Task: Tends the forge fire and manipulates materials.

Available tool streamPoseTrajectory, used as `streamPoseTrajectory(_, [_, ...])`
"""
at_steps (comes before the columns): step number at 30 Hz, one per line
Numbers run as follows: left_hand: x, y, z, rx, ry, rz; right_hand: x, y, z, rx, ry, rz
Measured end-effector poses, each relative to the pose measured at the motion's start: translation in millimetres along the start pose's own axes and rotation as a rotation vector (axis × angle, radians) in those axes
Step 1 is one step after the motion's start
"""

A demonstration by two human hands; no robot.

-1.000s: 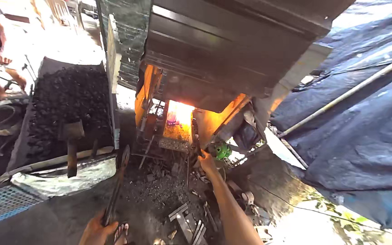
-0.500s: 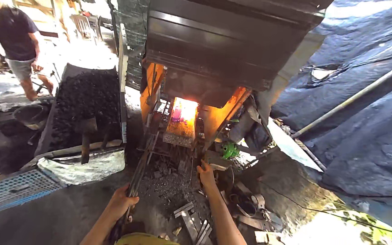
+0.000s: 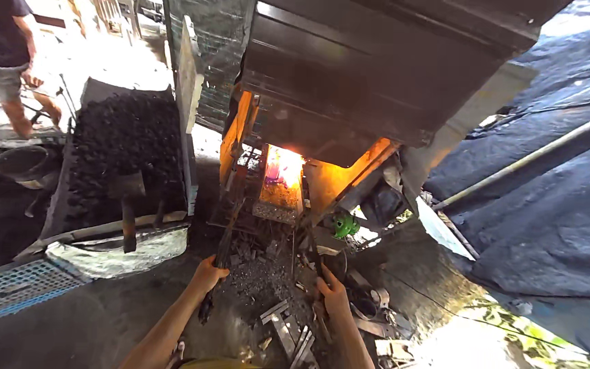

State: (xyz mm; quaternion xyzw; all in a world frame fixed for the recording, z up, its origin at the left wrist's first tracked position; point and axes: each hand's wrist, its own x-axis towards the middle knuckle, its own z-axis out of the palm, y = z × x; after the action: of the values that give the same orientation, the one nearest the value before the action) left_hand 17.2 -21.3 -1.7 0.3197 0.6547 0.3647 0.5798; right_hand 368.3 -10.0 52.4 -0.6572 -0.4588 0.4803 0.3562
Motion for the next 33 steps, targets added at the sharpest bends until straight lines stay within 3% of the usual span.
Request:
streamPoseTrajectory(8, [26.8, -16.1, -47.9, 0.053, -0.093, -0.042, -16.5, -21.6, 54.9, -0.039, 0.045, 0.026])
streamPoseTrajectory(12, [44.0, -22.1, -53.5, 0.061, -0.116, -0.087, -48.3, -24.9, 55.1, -0.189, 0.123, -0.012])
streamPoseTrajectory(19, [73.5, -18.0, -40.1, 0.109, -0.106, -0.135, -87.3, -8.1, 44.0, -0.143, 0.129, -0.012])
streamPoseTrajectory(27, [118.6, -24.8, -7.9, 0.100, 0.000, -0.054, -111.4, 6.8, 30.3, -0.175, 0.091, 0.011])
streamPoseTrajectory(30, [141.1, -24.4, 0.6, 0.274, 0.066, 0.000, -114.4, 13.6, 20.3, -0.174, 0.083, 0.008])
streamPoseTrajectory(33, [123.9, 2.1, 2.6, 0.419, 0.081, 0.012, -111.1, 22.5, 6.4, -0.201, 0.080, 0.007])
